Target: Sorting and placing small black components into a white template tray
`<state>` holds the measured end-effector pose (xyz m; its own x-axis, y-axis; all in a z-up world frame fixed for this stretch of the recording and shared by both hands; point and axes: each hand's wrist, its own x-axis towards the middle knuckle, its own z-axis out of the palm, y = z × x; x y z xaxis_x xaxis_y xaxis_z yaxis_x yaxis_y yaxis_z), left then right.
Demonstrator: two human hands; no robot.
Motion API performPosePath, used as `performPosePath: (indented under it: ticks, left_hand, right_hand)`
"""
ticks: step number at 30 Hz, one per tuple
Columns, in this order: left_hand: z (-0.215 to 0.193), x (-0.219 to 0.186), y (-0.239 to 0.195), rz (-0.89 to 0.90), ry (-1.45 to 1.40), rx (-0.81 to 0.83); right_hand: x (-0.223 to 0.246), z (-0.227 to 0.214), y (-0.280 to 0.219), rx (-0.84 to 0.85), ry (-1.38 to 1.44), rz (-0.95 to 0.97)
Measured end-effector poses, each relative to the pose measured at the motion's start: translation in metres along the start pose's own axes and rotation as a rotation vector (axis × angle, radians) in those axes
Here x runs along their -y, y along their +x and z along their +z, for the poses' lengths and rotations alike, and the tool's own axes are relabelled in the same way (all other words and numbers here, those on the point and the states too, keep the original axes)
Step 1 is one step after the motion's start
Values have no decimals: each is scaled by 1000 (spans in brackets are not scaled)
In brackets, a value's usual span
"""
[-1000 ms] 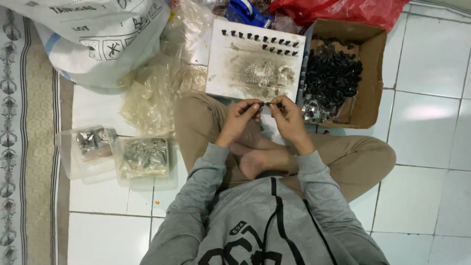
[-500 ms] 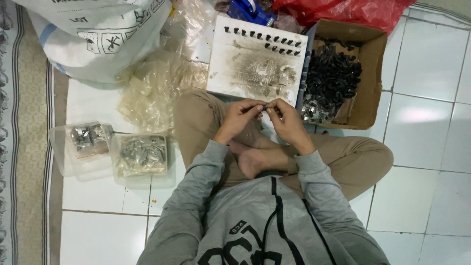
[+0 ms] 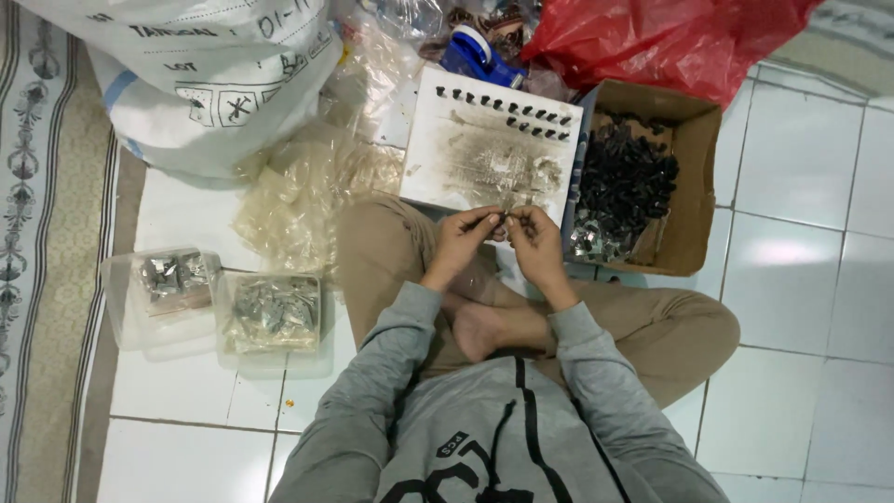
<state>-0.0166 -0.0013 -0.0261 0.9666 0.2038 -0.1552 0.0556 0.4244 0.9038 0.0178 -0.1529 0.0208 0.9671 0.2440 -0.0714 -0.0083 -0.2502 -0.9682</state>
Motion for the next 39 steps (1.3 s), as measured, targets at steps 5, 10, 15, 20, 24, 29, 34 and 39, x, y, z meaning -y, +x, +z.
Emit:
performPosePath:
  ticks: [5,10,15,20,24,29,34,39]
  left_hand:
    - [6,-27,9,49,114,-55]
    - [1,-29,16,85,106,-72]
    - [-5,-45,23,18,-35,-79]
    - [-10,-30,43,19,-46,-94]
    - [-1,-68,43,81,74,-50]
    - [0,-49,77,76,134,67]
    - [5,-47,94,22,7,115]
    - [8,-37,102,23,16,162]
  right_hand:
    - [35,7,13,43,-51,-36]
    - [70,9,31,91,-254,-124]
    - [87,11,48,165,-399,-160]
    - [85,12,64,204,-490,-231]
    - [74,1,93,170,-659,-370]
    - [61,-2,147,99,-881,-533]
    - [55,6,180,82,-1034,-596]
    - [37,11,201,81,-1163,-590]
